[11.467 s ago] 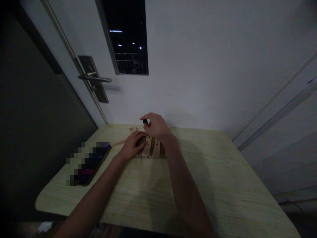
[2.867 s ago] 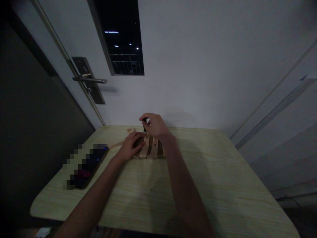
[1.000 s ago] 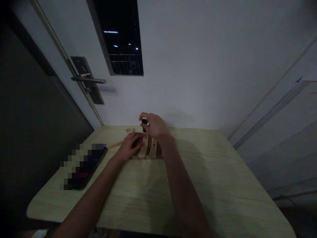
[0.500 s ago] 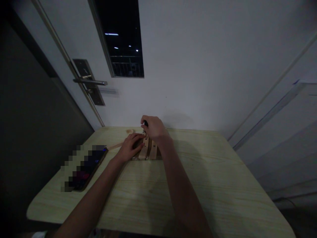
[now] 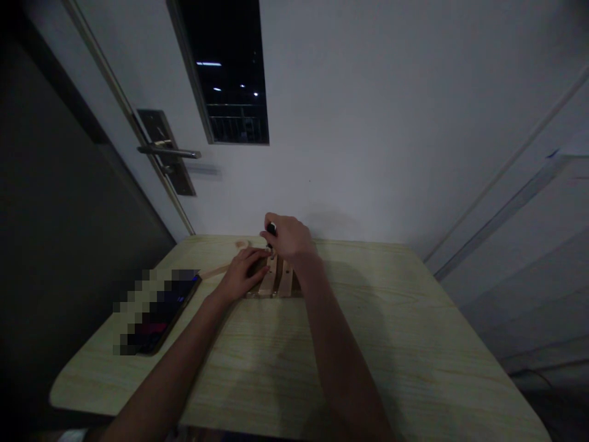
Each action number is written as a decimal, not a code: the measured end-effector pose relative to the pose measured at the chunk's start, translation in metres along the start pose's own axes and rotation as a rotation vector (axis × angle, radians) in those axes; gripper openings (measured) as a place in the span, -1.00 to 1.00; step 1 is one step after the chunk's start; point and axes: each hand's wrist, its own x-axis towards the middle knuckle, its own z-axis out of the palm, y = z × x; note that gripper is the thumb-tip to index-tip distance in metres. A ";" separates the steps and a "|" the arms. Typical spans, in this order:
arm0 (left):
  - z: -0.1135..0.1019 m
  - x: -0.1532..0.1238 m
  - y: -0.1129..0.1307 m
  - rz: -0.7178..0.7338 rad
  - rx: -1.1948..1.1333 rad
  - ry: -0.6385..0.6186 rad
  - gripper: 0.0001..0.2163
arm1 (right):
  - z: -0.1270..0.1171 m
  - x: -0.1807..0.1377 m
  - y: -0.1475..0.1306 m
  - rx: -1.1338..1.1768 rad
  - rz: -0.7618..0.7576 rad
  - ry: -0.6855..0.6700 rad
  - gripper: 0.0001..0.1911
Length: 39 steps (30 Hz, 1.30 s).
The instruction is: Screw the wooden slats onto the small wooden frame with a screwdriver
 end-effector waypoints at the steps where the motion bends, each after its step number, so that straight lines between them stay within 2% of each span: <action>1: 0.000 0.000 0.000 0.001 0.001 0.002 -0.70 | 0.002 0.001 0.000 -0.022 0.004 0.015 -0.89; 3: 0.000 0.000 0.001 0.002 -0.003 0.002 -0.70 | 0.007 0.002 0.003 -0.037 -0.020 0.043 -0.87; 8: 0.000 0.000 0.000 -0.008 0.008 0.000 -0.70 | 0.021 0.001 0.010 0.014 -0.147 0.012 -0.65; 12: 0.000 0.000 -0.001 -0.010 0.005 0.000 -0.70 | 0.017 -0.002 0.009 0.096 -0.214 -0.026 -0.56; 18: -0.002 0.000 0.003 -0.008 -0.006 -0.001 -0.70 | -0.001 -0.003 0.000 0.128 -0.052 -0.092 -0.68; 22: -0.002 0.000 0.003 -0.016 0.003 -0.002 -0.70 | 0.000 0.001 0.001 0.114 -0.039 -0.061 -0.95; 27: -0.002 0.000 0.001 -0.005 -0.001 -0.006 -0.70 | 0.011 0.005 0.004 0.005 -0.002 -0.032 -0.84; 31: -0.001 0.000 0.000 -0.004 0.000 -0.005 -0.70 | 0.015 0.001 0.008 0.025 -0.073 -0.084 -0.80; 35: -0.001 0.000 0.000 -0.005 0.003 -0.008 -0.70 | 0.010 -0.004 0.007 0.022 -0.044 -0.135 -0.58; 39: -0.001 0.000 0.000 -0.012 0.001 -0.007 -0.70 | 0.002 -0.004 0.001 0.106 -0.035 -0.180 -0.60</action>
